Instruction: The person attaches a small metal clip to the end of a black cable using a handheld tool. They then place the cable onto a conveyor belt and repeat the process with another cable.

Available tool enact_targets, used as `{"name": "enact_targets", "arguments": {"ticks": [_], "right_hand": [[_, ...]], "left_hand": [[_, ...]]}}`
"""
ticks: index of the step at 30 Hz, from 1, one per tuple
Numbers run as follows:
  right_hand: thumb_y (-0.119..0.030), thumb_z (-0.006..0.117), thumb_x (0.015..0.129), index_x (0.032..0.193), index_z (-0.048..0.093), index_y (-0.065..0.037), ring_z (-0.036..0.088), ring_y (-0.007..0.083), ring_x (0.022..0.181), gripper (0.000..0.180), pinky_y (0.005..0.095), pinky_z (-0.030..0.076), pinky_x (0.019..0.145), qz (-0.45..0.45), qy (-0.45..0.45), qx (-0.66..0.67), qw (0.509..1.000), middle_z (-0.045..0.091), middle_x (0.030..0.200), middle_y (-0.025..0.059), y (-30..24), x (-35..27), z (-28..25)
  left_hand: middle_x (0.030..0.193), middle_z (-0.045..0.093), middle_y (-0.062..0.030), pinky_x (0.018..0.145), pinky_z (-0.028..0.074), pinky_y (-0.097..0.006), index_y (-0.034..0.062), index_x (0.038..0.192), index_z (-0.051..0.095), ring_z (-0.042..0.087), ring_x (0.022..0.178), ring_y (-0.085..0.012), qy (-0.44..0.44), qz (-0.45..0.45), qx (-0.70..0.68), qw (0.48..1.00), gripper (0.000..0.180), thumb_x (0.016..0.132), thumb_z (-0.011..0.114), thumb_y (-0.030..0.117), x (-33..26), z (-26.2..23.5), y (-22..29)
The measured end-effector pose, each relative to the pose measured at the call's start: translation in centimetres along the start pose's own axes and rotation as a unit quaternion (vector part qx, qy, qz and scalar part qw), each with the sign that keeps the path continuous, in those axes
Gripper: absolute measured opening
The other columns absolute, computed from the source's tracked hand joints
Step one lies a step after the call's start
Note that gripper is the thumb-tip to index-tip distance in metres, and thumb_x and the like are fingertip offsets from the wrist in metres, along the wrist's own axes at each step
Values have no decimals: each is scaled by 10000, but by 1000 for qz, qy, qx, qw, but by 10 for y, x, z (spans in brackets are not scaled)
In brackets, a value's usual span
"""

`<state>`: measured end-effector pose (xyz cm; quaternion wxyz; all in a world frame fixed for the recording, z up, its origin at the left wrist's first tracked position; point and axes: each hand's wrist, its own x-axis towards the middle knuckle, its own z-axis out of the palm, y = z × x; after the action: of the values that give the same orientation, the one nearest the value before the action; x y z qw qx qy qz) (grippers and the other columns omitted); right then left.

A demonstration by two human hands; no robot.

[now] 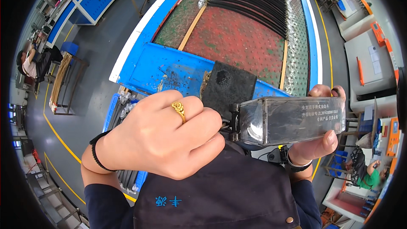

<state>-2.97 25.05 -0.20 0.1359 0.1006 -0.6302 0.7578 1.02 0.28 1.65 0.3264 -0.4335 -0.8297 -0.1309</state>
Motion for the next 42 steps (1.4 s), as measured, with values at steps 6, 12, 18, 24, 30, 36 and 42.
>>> {"name": "enact_targets", "arguments": {"ticks": [6,12,18,24,30,36,42], "right_hand": [[-511,686,563,1224,378,-38,542,237,883,869,335,450,768,-1,-1,-6,1000,548,972,195,1,0,1],[-499,669,581,1228,385,-39,536,230,884,844,328,449,758,7,11,14,1000,539,983,188,5,4,-11],[-519,686,579,1258,374,-84,527,219,884,864,327,443,757,-37,31,7,999,536,989,175,3,-4,-14],[-558,736,560,1256,362,-114,526,219,888,906,335,438,753,-55,-2,-40,998,540,982,168,1,-10,-12],[-463,643,632,1247,364,-61,523,236,892,786,336,462,745,-21,60,107,992,502,1039,182,7,5,-25],[-431,641,624,1243,367,-64,522,246,909,770,345,477,760,-15,50,120,991,494,1042,180,5,5,-26],[-420,650,634,1245,382,-50,516,251,945,762,361,464,791,-12,19,104,994,503,1043,175,8,3,-20]], "left_hand": [[619,425,-28,400,268,-239,72,532,438,349,446,-124,-12,2,12,1000,222,444,589,210,0,0,0],[598,400,-21,391,266,-248,75,524,420,348,442,-128,-8,-11,-10,1000,218,430,586,180,-1,1,-1],[588,381,-18,379,270,-263,76,525,411,358,433,-148,-13,-55,-60,997,209,398,572,116,3,1,-2],[590,393,-20,385,283,-261,78,524,416,381,438,-148,-20,-75,-67,995,199,398,568,108,2,2,0],[592,412,-22,386,273,-263,75,534,453,363,437,-146,-23,-69,-69,995,178,400,564,113,-1,-1,-2],[597,409,-28,387,261,-264,67,535,456,347,436,-146,-13,-54,-45,997,190,392,567,127,-1,0,-1],[627,426,-41,395,290,-276,62,563,470,371,447,-164,-35,-59,-33,997,208,399,581,124,1,0,0]]}}
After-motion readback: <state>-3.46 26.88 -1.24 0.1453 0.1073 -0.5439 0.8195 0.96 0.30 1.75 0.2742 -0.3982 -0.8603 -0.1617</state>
